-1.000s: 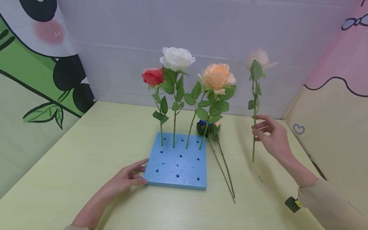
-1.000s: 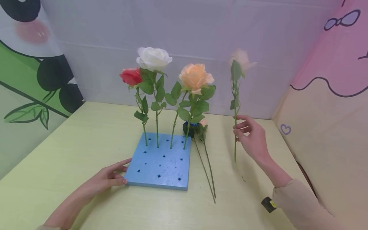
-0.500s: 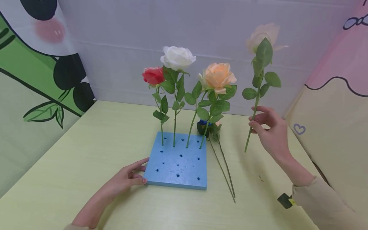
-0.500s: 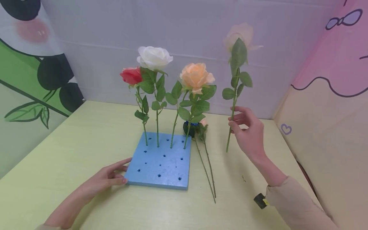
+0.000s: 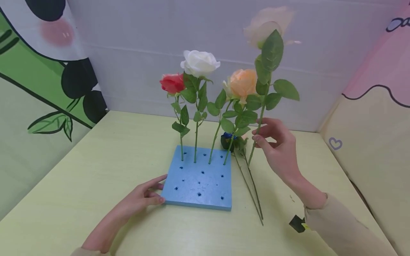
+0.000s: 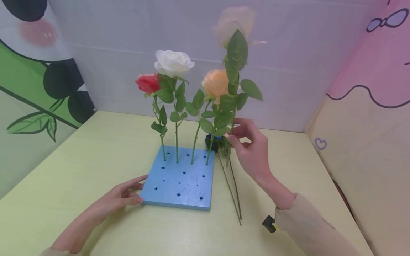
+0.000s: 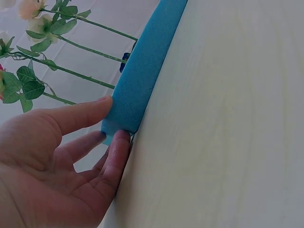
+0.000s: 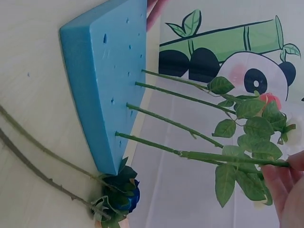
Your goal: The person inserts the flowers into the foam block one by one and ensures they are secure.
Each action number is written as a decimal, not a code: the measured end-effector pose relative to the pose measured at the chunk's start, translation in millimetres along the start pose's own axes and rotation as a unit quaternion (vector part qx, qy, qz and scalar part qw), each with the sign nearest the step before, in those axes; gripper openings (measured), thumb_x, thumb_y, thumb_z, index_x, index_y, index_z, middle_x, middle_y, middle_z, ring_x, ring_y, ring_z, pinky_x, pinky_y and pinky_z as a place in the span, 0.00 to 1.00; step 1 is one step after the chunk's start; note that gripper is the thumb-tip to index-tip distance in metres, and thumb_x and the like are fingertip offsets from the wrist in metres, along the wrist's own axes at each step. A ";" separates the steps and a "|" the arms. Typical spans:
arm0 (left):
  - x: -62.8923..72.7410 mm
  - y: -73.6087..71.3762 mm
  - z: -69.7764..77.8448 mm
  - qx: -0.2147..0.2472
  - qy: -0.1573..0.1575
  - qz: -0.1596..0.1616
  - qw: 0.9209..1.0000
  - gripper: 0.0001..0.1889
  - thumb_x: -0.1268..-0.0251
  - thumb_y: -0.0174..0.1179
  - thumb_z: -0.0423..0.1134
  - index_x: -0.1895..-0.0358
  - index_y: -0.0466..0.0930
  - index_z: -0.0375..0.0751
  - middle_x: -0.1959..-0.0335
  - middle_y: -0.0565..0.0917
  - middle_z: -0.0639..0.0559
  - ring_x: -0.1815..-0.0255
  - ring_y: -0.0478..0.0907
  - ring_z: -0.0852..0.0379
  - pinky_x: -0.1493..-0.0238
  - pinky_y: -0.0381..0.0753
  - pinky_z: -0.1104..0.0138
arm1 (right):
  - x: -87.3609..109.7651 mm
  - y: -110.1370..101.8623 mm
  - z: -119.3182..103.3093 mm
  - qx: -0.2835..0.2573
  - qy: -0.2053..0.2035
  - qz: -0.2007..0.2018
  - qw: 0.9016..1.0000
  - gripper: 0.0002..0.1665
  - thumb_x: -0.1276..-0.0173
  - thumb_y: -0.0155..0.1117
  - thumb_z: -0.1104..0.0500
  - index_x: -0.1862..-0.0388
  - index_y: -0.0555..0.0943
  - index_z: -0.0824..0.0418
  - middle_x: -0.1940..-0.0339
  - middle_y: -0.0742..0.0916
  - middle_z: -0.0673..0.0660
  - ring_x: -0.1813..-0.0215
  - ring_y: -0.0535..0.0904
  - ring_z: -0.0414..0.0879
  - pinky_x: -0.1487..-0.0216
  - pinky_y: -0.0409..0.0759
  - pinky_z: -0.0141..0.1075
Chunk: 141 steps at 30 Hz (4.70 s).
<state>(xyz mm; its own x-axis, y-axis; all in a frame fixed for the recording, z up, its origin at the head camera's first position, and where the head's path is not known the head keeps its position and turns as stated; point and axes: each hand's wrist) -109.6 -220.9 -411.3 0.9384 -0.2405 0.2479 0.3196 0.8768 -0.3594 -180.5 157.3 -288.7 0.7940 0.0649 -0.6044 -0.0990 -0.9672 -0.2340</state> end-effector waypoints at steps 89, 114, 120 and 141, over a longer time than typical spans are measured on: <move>-0.9 -1.5 -0.2 0.011 0.017 -0.006 1.000 0.39 0.36 0.66 0.40 0.23 0.59 0.43 0.37 0.75 0.35 0.54 0.83 0.57 0.47 0.72 0.66 | 28.2 168.1 25.2 -0.126 0.033 -0.152 0.980 0.13 0.30 0.61 0.67 0.48 0.79 0.63 0.62 0.88 0.63 0.62 0.85 0.55 0.63 0.86 0.43; -0.6 -3.2 -3.8 0.018 0.033 -0.015 0.999 0.40 0.35 0.65 0.39 0.23 0.56 0.41 0.36 0.73 0.33 0.54 0.84 0.57 0.46 0.71 0.62 | 33.7 171.9 29.0 -0.095 0.030 -0.180 0.979 0.11 0.28 0.61 0.63 0.48 0.80 0.61 0.59 0.89 0.60 0.61 0.86 0.60 0.64 0.85 0.50; -1.0 -2.8 -3.0 0.017 0.031 -0.015 0.999 0.40 0.35 0.65 0.40 0.23 0.56 0.42 0.35 0.73 0.33 0.54 0.84 0.56 0.47 0.72 0.63 | 32.0 171.1 29.9 -0.089 0.032 -0.188 0.978 0.12 0.28 0.61 0.63 0.48 0.80 0.61 0.59 0.89 0.60 0.61 0.86 0.59 0.65 0.85 0.40; -0.1 -0.9 -2.2 0.012 0.028 -0.009 0.999 0.40 0.36 0.65 0.40 0.23 0.57 0.42 0.35 0.73 0.33 0.54 0.84 0.57 0.46 0.71 0.62 | 29.4 163.6 29.4 -0.092 0.045 -0.234 0.967 0.14 0.28 0.59 0.66 0.45 0.79 0.62 0.57 0.88 0.67 0.58 0.86 0.60 0.60 0.83 0.30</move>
<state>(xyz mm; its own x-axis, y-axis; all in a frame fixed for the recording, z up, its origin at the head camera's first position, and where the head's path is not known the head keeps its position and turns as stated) -109.7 -222.6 -413.0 0.9386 -0.2792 0.2024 0.3342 0.8814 -0.3339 -191.0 8.2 -367.1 0.7760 0.4916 -0.3952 0.3843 -0.8653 -0.3219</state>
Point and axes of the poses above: each hand's wrist, its own x-axis away from the middle knuckle, its own y-axis out of the palm, z = x × y
